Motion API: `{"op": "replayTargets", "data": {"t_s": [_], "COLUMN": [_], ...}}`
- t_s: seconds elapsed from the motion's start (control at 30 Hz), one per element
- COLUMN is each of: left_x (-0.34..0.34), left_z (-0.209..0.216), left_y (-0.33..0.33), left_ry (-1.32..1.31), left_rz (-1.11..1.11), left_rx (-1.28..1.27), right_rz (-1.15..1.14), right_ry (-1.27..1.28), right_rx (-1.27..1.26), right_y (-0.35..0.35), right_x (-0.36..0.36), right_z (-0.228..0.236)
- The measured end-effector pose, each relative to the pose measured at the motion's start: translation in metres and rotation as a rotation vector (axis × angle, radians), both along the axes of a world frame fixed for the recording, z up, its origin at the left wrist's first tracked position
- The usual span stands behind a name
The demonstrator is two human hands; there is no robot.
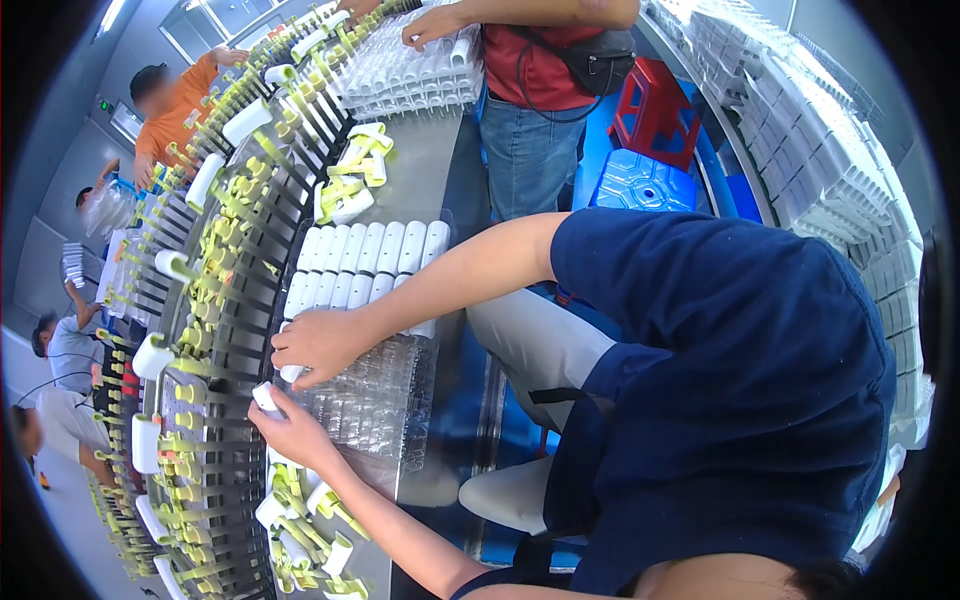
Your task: Sort and place plastic spray nozzles into white trays on a conveyor belt assembly line.
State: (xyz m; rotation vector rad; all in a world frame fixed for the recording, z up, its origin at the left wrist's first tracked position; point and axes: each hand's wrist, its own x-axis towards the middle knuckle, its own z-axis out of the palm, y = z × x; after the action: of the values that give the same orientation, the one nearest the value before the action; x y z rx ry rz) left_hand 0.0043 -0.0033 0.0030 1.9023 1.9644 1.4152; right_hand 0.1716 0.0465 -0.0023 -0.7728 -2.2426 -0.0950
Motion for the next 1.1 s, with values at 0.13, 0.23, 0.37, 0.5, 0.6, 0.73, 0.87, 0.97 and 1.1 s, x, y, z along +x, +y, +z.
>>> {"op": "replayTargets", "data": {"t_s": [0.13, 0.23, 0.37, 0.5, 0.6, 0.73, 0.87, 0.97, 1.1], "left_x": [0.002, 0.001, -0.001, 0.0, 0.001, 0.001, -0.003, -0.003, -0.005], "left_z": [0.002, 0.001, -0.002, -0.002, 0.003, -0.001, -0.005, -0.004, -0.005], "left_y": [-0.002, -0.001, 0.001, 0.002, -0.003, 0.001, 0.004, 0.003, 0.004], "left_ry": [-0.012, 0.004, 0.005, 0.002, -0.009, 0.003, -0.005, 0.003, 0.004], "left_rz": [-0.01, 0.009, 0.01, 0.003, 0.006, 0.003, -0.015, -0.006, -0.008], "left_rx": [0.014, 0.009, -0.007, 0.008, -0.025, -0.012, 0.014, 0.016, 0.012], "right_rz": [0.017, 0.016, 0.024, 0.019, 0.016, -0.001, -0.009, -0.004, -0.018], "right_ry": [0.013, 0.012, 0.025, 0.027, 0.019, 0.007, 0.012, 0.008, -0.009], "right_rx": [0.015, 0.013, 0.018, 0.033, 0.024, -0.014, -0.027, -0.02, -0.036], "right_y": [0.001, 0.001, 0.001, 0.002, 0.002, 0.001, 0.0, 0.001, 0.0], "right_x": [0.0, 0.0, 0.0, 0.0, -0.002, 0.0, -0.001, -0.001, -0.002], "right_z": [-0.001, -0.001, -0.002, -0.003, -0.002, -0.001, 0.0, -0.001, 0.001]}}
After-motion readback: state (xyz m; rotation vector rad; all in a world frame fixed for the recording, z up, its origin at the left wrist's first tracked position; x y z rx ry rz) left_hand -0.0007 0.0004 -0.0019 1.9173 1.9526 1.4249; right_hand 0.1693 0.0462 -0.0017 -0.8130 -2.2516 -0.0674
